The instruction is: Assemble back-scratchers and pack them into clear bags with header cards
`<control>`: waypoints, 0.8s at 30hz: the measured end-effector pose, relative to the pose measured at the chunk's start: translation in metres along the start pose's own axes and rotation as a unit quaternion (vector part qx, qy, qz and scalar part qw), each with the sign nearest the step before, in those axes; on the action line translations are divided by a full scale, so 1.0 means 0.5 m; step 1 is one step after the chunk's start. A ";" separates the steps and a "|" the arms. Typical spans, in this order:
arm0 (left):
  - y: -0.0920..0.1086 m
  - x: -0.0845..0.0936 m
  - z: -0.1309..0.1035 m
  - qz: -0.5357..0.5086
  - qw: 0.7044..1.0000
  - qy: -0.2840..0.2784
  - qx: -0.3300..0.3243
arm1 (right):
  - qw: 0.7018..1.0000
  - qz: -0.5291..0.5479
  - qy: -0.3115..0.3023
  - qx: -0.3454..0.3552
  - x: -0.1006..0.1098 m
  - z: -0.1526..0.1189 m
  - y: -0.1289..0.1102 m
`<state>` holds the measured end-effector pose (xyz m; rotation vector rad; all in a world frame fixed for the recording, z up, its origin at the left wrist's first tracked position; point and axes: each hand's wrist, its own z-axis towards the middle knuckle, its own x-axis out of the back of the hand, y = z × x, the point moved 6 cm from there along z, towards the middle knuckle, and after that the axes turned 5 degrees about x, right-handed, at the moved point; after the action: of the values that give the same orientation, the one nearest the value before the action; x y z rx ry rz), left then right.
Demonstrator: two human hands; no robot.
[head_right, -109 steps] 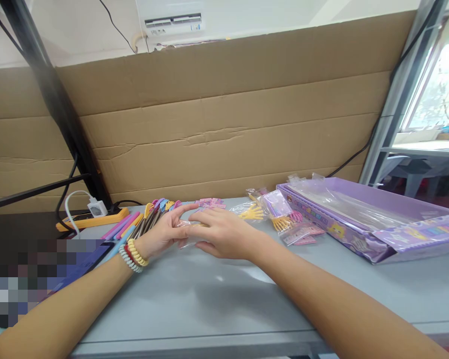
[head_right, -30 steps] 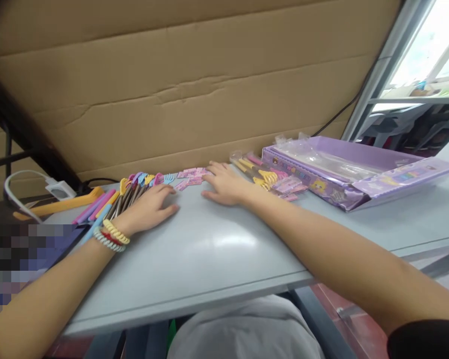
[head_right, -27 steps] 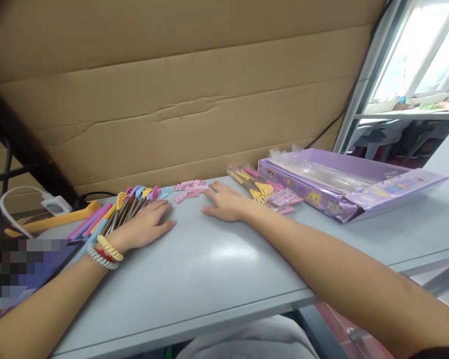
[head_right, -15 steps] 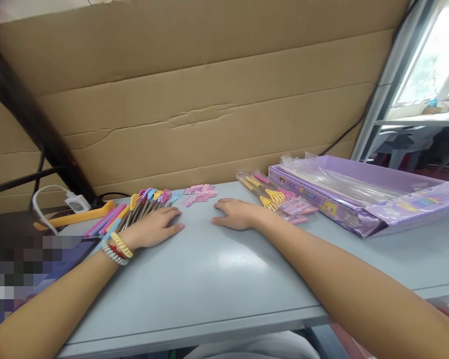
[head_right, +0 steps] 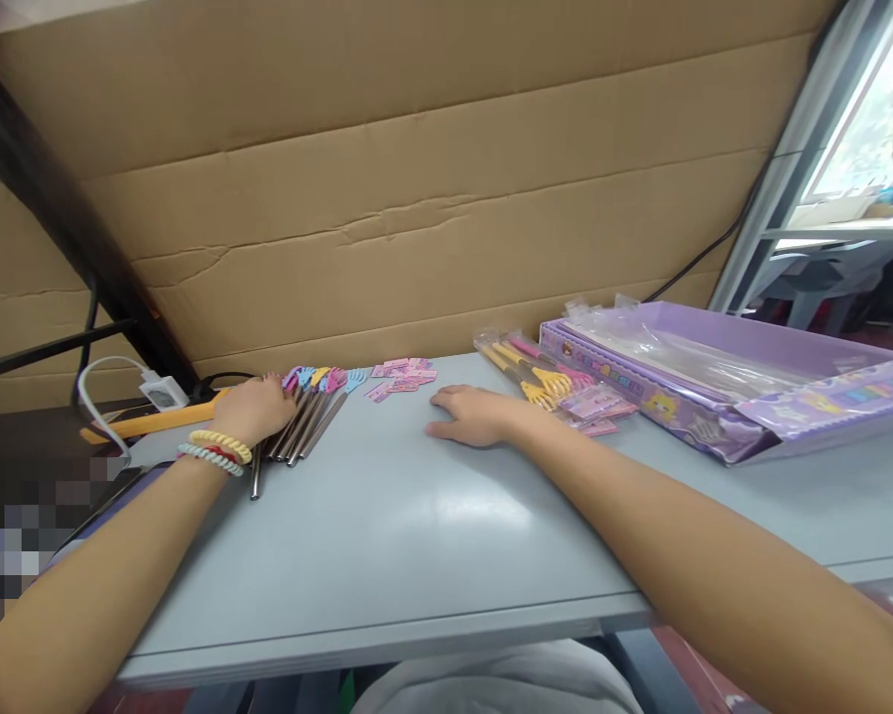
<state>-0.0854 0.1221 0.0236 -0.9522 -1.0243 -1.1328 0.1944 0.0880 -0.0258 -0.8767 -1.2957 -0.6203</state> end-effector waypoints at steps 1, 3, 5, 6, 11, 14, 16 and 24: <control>-0.001 -0.001 0.002 0.001 1.000 -0.005 -0.005 | 1.000 0.000 -0.001 -0.001 0.000 0.000 0.001; -0.001 -0.004 0.004 0.005 1.000 -0.007 -0.019 | 1.000 0.003 0.000 -0.001 0.000 0.000 0.002; 0.000 -0.007 0.006 0.008 1.000 -0.004 -0.029 | 1.000 0.007 0.001 -0.001 0.001 0.000 0.001; 0.000 -0.010 0.007 0.010 0.999 -0.004 -0.032 | 1.000 0.009 0.000 -0.002 0.001 0.000 0.000; -0.002 -0.017 0.011 0.017 0.999 0.012 -0.040 | 1.000 0.004 -0.010 -0.010 0.005 -0.003 -0.008; -0.006 -0.011 0.012 -0.004 0.999 0.029 -0.017 | 1.000 -0.002 -0.014 -0.011 0.005 -0.003 -0.010; -0.009 -0.010 0.012 -0.016 1.000 0.024 -0.002 | 1.000 -0.002 -0.018 -0.013 0.004 -0.003 -0.009; -0.023 -0.022 0.025 -0.039 0.999 0.015 0.034 | 0.999 -0.001 -0.028 -0.019 0.004 -0.004 -0.006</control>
<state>-0.0998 0.1350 0.0170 -0.8448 -1.0777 -1.1657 0.1936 0.0848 -0.0234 -0.9297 -1.3399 -0.6277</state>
